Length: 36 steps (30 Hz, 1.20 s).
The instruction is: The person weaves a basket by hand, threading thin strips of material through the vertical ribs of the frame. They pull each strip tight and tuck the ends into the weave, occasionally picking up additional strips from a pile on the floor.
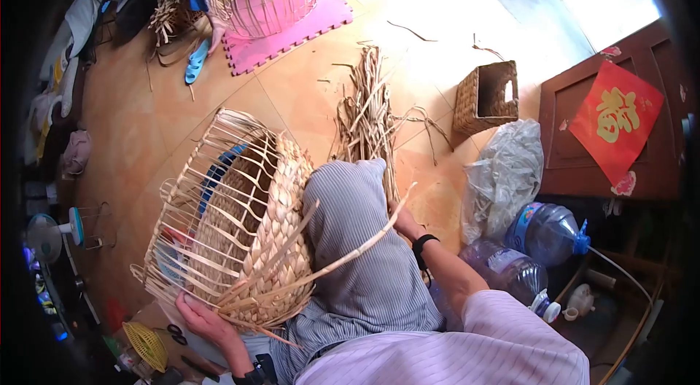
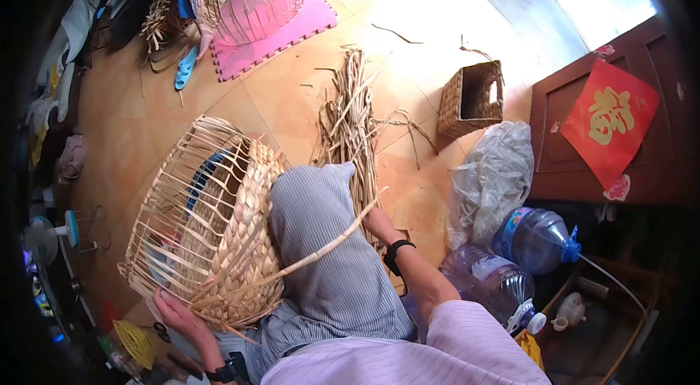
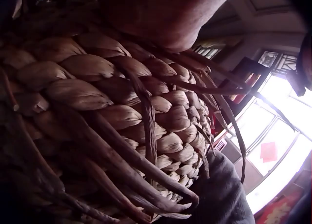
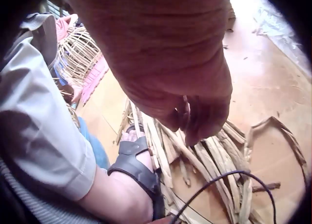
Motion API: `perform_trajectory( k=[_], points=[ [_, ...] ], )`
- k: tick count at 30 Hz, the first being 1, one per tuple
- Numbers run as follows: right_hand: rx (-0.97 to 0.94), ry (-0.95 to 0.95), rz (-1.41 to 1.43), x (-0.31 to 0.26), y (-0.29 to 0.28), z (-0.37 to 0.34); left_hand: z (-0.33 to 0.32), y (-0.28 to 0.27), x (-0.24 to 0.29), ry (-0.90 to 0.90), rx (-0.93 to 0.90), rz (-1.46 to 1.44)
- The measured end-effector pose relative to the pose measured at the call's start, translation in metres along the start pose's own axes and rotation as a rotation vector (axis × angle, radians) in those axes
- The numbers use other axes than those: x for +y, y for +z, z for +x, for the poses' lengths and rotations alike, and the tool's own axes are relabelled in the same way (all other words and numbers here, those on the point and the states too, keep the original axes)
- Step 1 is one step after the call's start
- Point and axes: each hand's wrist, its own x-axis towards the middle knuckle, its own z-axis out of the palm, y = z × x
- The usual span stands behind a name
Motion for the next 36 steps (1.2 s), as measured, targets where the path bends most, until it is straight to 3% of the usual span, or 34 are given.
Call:
perform_trajectory(
  k=[2,5,8,11,14,16,19,22,30,31,34,36],
  points=[
    [0.107,-0.108,0.111,-0.004,0.010,0.032,-0.001,0.000,0.000,-0.012,0.000,-0.014],
    [0.235,-0.340,0.290,-0.083,-0.029,0.048,-0.003,0.001,0.004,-0.040,0.008,-0.018],
    [0.254,-0.284,-0.092,-0.102,-0.035,0.098,-0.006,0.003,-0.002,-0.047,0.039,-0.003],
    [0.224,-0.145,-0.267,-0.118,-0.038,0.154,-0.009,0.002,-0.009,-0.042,0.049,0.021],
    [0.236,-0.164,-0.360,-0.141,-0.052,0.172,-0.011,0.000,-0.018,-0.024,0.048,0.058],
    [0.264,-0.281,-0.357,-0.136,-0.055,0.188,-0.014,-0.001,-0.029,0.011,0.066,0.092],
    [0.154,-0.215,-0.449,-0.133,-0.057,0.209,-0.016,-0.004,-0.031,0.010,0.073,0.142],
    [0.169,-0.278,-0.539,-0.126,-0.057,0.226,-0.019,-0.011,-0.036,-0.048,0.026,0.157],
    [0.257,-0.468,-0.612,-0.107,-0.072,0.246,-0.020,-0.010,-0.035,0.012,0.061,0.174],
    [0.352,-0.541,-0.472,-0.107,-0.077,0.239,-0.020,-0.010,-0.034,0.017,0.057,0.180],
    [0.333,-0.136,-0.021,-0.110,-0.091,0.221,-0.020,-0.011,-0.036,0.013,0.053,0.180],
    [0.377,-0.026,0.272,-0.112,-0.104,0.197,-0.020,-0.009,-0.037,0.007,0.070,0.170]
  ],
)
